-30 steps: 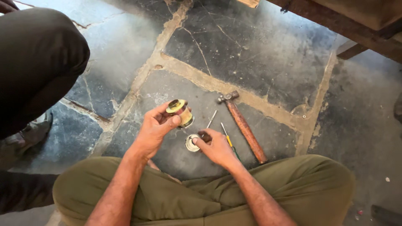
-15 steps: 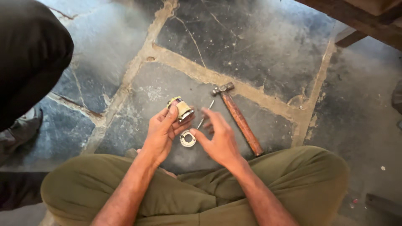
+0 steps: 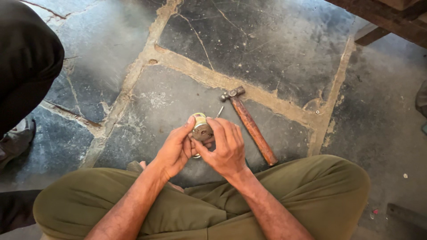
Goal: The person sits on the floor and uses a hammer and screwdriver to work on a small cylindrical electrical component. They repeatedly tap a metal pin into the component, remove and reinsert parts, and wrap tape around the assembly.
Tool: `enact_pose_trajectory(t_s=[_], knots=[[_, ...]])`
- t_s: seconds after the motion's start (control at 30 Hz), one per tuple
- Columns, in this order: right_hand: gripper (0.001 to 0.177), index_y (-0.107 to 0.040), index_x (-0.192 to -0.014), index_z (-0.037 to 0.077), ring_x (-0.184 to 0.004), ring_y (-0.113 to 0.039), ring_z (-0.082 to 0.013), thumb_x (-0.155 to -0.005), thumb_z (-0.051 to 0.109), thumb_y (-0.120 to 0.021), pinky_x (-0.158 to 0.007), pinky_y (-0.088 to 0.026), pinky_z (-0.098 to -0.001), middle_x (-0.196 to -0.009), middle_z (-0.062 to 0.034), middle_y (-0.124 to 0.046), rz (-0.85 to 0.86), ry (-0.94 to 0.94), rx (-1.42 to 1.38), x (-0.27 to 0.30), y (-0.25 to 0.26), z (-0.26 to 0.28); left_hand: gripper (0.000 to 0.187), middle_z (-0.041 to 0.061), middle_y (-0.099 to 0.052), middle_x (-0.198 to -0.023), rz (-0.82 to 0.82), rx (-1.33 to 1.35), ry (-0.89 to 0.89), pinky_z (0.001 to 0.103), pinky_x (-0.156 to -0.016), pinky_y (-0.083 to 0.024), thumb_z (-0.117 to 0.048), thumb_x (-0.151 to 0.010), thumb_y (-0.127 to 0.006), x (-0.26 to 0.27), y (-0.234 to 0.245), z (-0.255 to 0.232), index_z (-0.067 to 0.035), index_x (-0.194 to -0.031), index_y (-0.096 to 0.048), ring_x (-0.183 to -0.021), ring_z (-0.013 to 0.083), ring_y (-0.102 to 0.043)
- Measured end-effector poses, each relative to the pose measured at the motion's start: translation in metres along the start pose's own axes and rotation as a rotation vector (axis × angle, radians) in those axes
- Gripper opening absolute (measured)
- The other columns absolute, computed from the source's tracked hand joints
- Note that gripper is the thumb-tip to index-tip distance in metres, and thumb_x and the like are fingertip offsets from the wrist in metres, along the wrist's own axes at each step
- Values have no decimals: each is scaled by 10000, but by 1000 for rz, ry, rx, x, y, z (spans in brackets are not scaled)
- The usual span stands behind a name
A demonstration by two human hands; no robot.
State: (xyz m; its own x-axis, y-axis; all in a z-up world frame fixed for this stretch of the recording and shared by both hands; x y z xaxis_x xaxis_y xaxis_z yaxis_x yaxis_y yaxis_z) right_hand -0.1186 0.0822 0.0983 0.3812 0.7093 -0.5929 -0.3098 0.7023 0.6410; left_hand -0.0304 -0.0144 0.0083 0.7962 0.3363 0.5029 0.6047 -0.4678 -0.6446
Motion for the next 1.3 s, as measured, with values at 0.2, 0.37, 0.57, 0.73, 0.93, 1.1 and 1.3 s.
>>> enact_pose_trajectory(t_s=[0.2,0.37,0.57,0.73,0.93,1.1,1.3], knots=[[566,-644,-1243,-6,-1000,-643,-329,-775,207,-883,-863,-523,-440,-1127,-138,-637,-8,-3,11,-2,4,1,442,105,-758,-1039,-4,24,6,326,-795,-618,-424,-1042,-506,-2,0,2,-30,-1173,-658,-912,190,-758],[570,-644,-1248,-15,-957,-662,-311,-767,185,-878,-818,-554,-405,-1106,-138,-633,-5,-16,-60,1,2,2,401,82,-764,-931,-46,61,7,317,-744,-616,-417,-1028,-533,-3,9,7,-50,-1098,-679,-835,175,-752],[576,-670,-1233,4,-899,-687,-291,-734,187,-891,-760,-566,-377,-1061,-125,-649,53,-56,-134,2,-3,-2,384,78,-759,-866,-110,62,25,324,-640,-591,-418,-993,-554,-2,13,11,-64,-1062,-685,-736,194,-742],[547,-684,-1199,15,-894,-709,-267,-723,182,-895,-754,-575,-357,-1037,-117,-676,80,-133,-228,3,-1,-10,352,80,-759,-870,-142,42,-5,328,-641,-587,-392,-982,-588,-1,15,10,-63,-1057,-689,-727,212,-737],[539,-689,-1184,16,-879,-717,-253,-731,206,-911,-757,-574,-355,-1005,-112,-682,156,-214,-284,-3,-5,-14,350,63,-760,-879,-182,33,5,312,-681,-595,-397,-976,-605,-2,20,11,-67,-1048,-697,-738,176,-726],[591,-659,-1212,-5,-927,-691,-289,-743,248,-915,-786,-565,-373,-1042,-143,-675,117,-200,-235,-1,-5,-9,339,46,-751,-926,-93,-21,5,292,-675,-549,-397,-989,-612,-9,14,6,-88,-1092,-703,-766,135,-699],[539,-656,-1279,16,-928,-719,-303,-830,271,-809,-827,-567,-395,-1052,-127,-708,218,-380,-333,0,-1,-64,399,69,-759,-941,-185,51,44,331,-744,-575,-449,-962,-556,-9,24,2,-86,-1050,-697,-798,179,-717]])
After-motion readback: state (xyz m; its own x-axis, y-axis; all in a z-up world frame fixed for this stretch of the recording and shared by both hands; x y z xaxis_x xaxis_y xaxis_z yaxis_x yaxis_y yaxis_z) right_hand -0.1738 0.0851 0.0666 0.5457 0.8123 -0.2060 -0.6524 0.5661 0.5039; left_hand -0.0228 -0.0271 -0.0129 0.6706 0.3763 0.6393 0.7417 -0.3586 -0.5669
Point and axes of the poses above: each hand's wrist, its own x-axis away from the middle knuckle, its own y-axis out of the back of the hand, z = x × y, the point moved 6 cm from there along -x, towards the middle knuckle
